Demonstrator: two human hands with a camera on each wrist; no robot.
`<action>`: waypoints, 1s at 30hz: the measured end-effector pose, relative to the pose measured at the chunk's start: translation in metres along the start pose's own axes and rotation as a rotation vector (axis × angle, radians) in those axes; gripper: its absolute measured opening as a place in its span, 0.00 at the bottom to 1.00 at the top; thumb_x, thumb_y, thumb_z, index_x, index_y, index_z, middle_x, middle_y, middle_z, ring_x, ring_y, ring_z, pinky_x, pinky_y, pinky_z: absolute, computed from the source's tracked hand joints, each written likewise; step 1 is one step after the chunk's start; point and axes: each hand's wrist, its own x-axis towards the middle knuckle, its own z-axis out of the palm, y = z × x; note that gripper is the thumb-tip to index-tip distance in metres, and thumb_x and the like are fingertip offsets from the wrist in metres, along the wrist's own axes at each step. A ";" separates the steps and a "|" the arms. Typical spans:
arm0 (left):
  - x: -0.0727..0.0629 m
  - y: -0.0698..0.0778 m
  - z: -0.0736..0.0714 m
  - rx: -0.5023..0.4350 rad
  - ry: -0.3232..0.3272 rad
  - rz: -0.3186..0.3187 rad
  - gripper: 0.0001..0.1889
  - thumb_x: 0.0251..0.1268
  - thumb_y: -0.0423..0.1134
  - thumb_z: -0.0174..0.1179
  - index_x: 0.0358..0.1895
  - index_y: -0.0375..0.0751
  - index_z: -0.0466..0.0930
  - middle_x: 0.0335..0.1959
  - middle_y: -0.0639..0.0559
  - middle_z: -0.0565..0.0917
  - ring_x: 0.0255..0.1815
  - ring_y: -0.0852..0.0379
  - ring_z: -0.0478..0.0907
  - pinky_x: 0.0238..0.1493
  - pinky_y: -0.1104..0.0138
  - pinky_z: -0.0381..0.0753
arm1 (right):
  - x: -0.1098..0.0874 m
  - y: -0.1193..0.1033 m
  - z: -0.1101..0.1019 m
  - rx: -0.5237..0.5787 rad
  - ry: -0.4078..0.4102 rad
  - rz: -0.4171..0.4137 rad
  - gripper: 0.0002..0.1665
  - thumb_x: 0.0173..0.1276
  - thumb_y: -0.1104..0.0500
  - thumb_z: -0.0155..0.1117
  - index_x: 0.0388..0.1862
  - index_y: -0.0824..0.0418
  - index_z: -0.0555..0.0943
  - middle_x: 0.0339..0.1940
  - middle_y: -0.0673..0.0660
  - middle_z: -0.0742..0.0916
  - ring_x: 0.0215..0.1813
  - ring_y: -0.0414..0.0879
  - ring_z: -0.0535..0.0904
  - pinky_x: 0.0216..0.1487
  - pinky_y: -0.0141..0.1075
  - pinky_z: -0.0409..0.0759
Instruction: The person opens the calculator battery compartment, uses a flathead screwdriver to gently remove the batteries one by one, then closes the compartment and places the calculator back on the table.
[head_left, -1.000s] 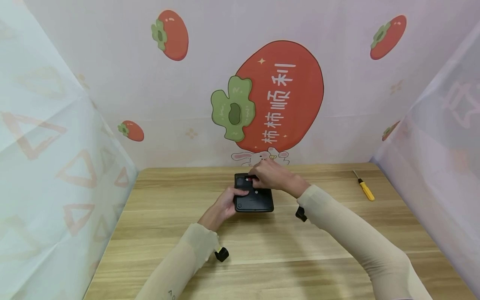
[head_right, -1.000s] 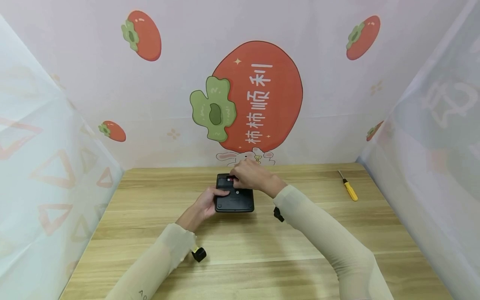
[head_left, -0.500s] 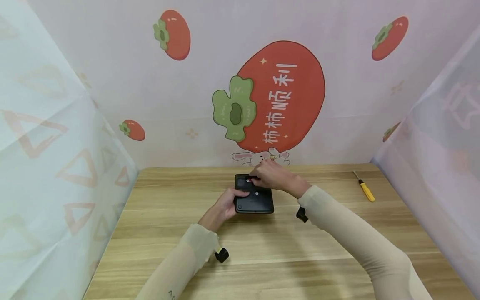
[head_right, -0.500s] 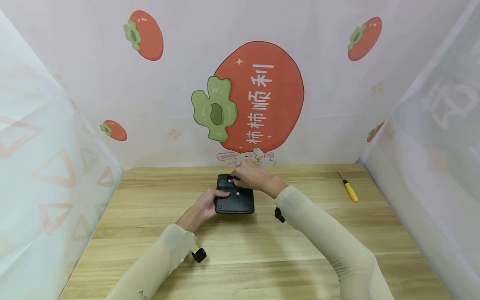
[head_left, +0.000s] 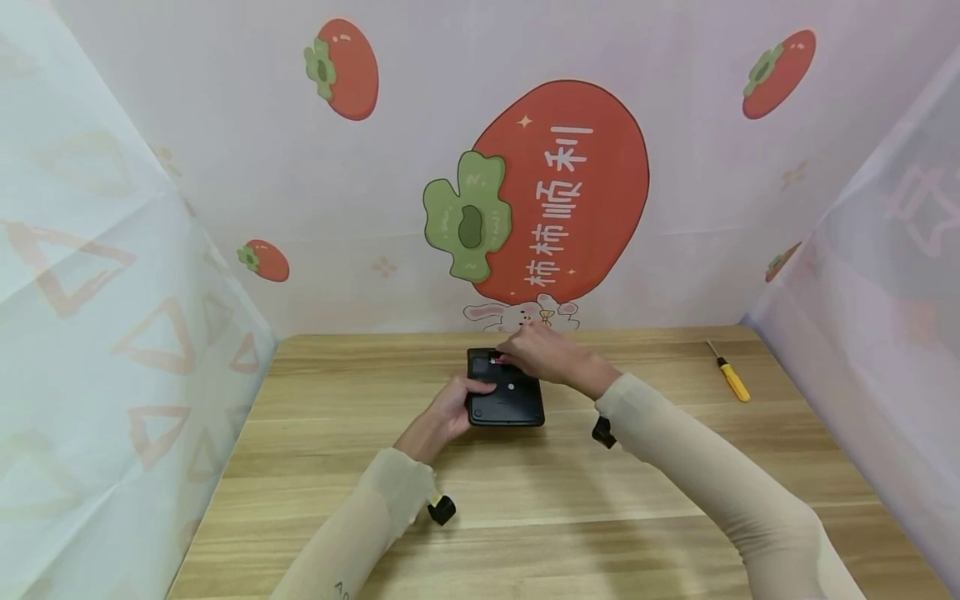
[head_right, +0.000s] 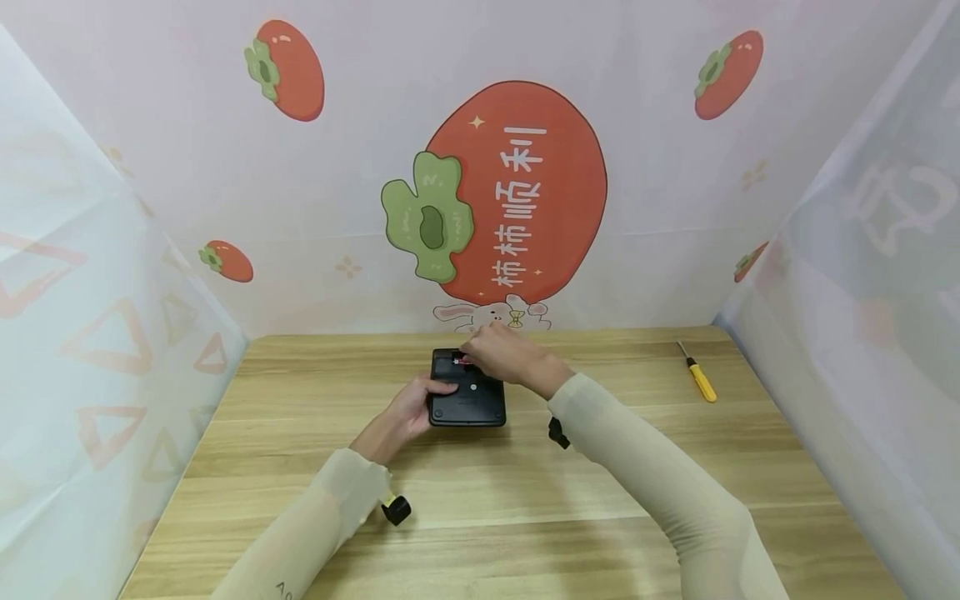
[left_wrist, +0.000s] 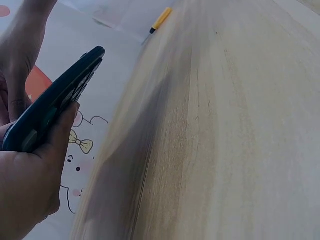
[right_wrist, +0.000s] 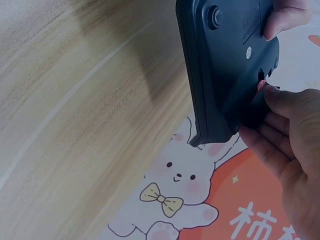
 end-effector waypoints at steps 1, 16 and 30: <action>0.000 0.000 0.000 0.004 -0.002 0.000 0.36 0.74 0.22 0.46 0.84 0.33 0.49 0.81 0.30 0.62 0.81 0.33 0.61 0.79 0.43 0.64 | 0.000 0.000 0.000 -0.001 0.004 -0.001 0.07 0.78 0.60 0.67 0.46 0.59 0.91 0.31 0.51 0.90 0.32 0.42 0.85 0.35 0.35 0.84; -0.002 0.002 -0.001 0.034 -0.004 -0.004 0.36 0.74 0.22 0.45 0.84 0.35 0.49 0.80 0.29 0.63 0.80 0.32 0.62 0.77 0.42 0.66 | -0.003 0.000 0.005 -0.006 0.064 -0.036 0.05 0.77 0.63 0.68 0.40 0.59 0.89 0.24 0.50 0.87 0.25 0.39 0.79 0.29 0.31 0.80; -0.003 0.000 -0.004 0.018 0.040 -0.003 0.37 0.73 0.21 0.46 0.84 0.33 0.49 0.78 0.26 0.65 0.79 0.30 0.64 0.75 0.42 0.69 | -0.009 0.008 0.001 0.016 0.109 -0.014 0.05 0.78 0.62 0.66 0.42 0.59 0.88 0.31 0.51 0.90 0.30 0.40 0.83 0.33 0.34 0.85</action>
